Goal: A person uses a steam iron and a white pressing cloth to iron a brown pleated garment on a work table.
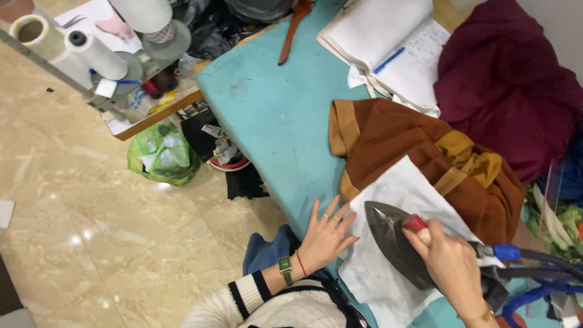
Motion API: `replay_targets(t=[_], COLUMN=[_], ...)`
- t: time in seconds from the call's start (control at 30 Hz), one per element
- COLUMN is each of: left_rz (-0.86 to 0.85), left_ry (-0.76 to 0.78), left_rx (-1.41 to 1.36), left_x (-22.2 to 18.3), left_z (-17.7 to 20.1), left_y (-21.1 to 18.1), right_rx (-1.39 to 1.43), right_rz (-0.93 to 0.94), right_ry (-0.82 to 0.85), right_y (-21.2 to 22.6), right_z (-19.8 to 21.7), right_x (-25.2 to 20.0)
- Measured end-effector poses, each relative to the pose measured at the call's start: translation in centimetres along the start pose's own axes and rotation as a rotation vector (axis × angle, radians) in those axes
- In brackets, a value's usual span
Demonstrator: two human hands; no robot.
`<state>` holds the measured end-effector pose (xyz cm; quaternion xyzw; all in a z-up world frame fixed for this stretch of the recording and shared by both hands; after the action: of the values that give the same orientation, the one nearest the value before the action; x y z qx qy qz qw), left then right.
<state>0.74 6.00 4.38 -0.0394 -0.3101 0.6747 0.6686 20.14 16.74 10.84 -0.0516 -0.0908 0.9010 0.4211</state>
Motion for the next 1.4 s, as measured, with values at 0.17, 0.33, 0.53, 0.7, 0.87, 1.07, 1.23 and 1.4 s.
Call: replay_targets(t=[0.17, 0.33, 0.53, 0.7, 0.87, 1.07, 1.23, 1.4], left_rz=[0.043, 0.047, 0.013, -0.018, -0.031, 0.034, 0.152, 0.192], left_ry=[-0.064, -0.079, -0.050, 0.000, 0.095, 0.128, 0.117, 0.099], left_rx=[-0.048, -0.102, -0.117, -0.134, -0.172, -0.214, -0.188, -0.199], left_x=[0.1, 0.1, 0.2, -0.1, -0.3, -0.7, -1.7, -1.9], left_z=[2.3, 2.9, 2.2, 0.8, -1.3, -1.3, -1.1, -0.8], left_y=[0.4, 0.2, -0.8, -1.4, -1.5, -0.1, 2.2, 2.6], right_rx=[-0.046, 0.048, -0.020, -0.024, 0.029, 0.195, 0.245, 0.226], right_rz=[0.172, 0.149, 0.142, -0.022, -0.177, -0.349, -0.128, 0.028], right_ry=[-0.123, -0.063, -0.069, 0.013, 0.099, 0.214, 0.069, -0.037], right_y=[3.6, 3.7, 1.8, -2.1, -5.2, -5.9, -1.9, 3.3], right_z=[2.3, 1.4, 0.8, -1.4, -2.0, -0.9, 0.9, 2.9], right_x=[5.2, 6.7, 4.6, 0.9, -3.4, -5.6, -2.3, 2.6])
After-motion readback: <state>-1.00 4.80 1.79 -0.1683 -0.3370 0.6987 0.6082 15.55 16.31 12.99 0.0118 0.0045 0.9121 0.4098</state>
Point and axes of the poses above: each hand's wrist, its own x-axis towards the middle knuckle, its own z-axis out of the back of the hand, y = z × x, the point moved 9 cm from there along x, towards the middle knuckle, and after that the axes turned 7 degrees about z, right-handed, at the moved point
